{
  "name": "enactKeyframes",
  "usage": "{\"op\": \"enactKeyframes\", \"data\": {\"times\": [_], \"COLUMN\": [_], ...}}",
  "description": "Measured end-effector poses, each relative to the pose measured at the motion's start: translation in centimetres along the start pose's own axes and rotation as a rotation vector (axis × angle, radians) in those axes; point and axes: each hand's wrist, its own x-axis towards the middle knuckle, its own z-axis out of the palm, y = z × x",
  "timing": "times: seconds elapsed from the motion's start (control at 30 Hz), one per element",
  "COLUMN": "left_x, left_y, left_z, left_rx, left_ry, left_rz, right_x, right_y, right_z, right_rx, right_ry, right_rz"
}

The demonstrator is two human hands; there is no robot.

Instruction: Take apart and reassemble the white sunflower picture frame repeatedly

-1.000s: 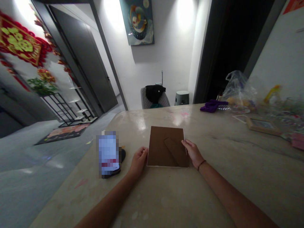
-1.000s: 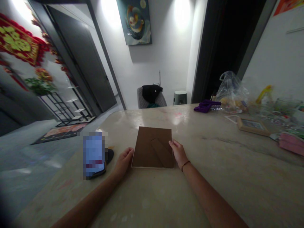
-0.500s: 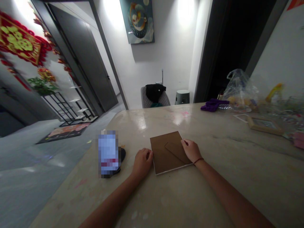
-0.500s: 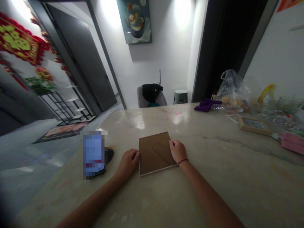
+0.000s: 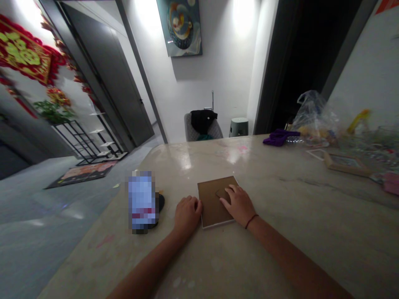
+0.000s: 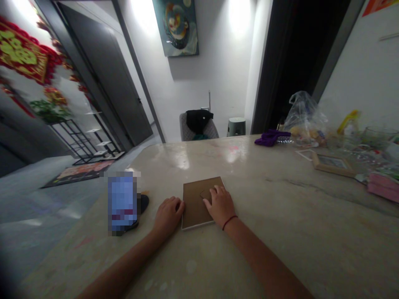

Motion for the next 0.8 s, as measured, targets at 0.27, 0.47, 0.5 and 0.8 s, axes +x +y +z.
{"op": "enactKeyframes", "data": {"times": [0.27,0.47,0.5,0.8], "left_x": [0.1,0.1,0.1,1.9], "left_y": [-0.1,-0.3,-0.4,-3.1], "left_z": [-0.6,-0.9,-0.8,-0.1], "left_rx": [0.023,-0.046,-0.062,-0.406], "left_ry": [-0.053,-0.038,-0.042,-0.232], "left_rz": [-0.101,-0.158,-0.164,-0.216], "right_x": [-0.1,-0.1,-0.1,-0.2], "right_y": [1.0,1.3,1.3,0.8], "right_z": [1.5,2.0,1.9,1.0], "right_rx": [0.071,0.172,0.169,0.186], "right_ry": [-0.017,0.015,0.013,-0.018], "right_rz": [-0.001,-0.006,-0.005,-0.073]}}
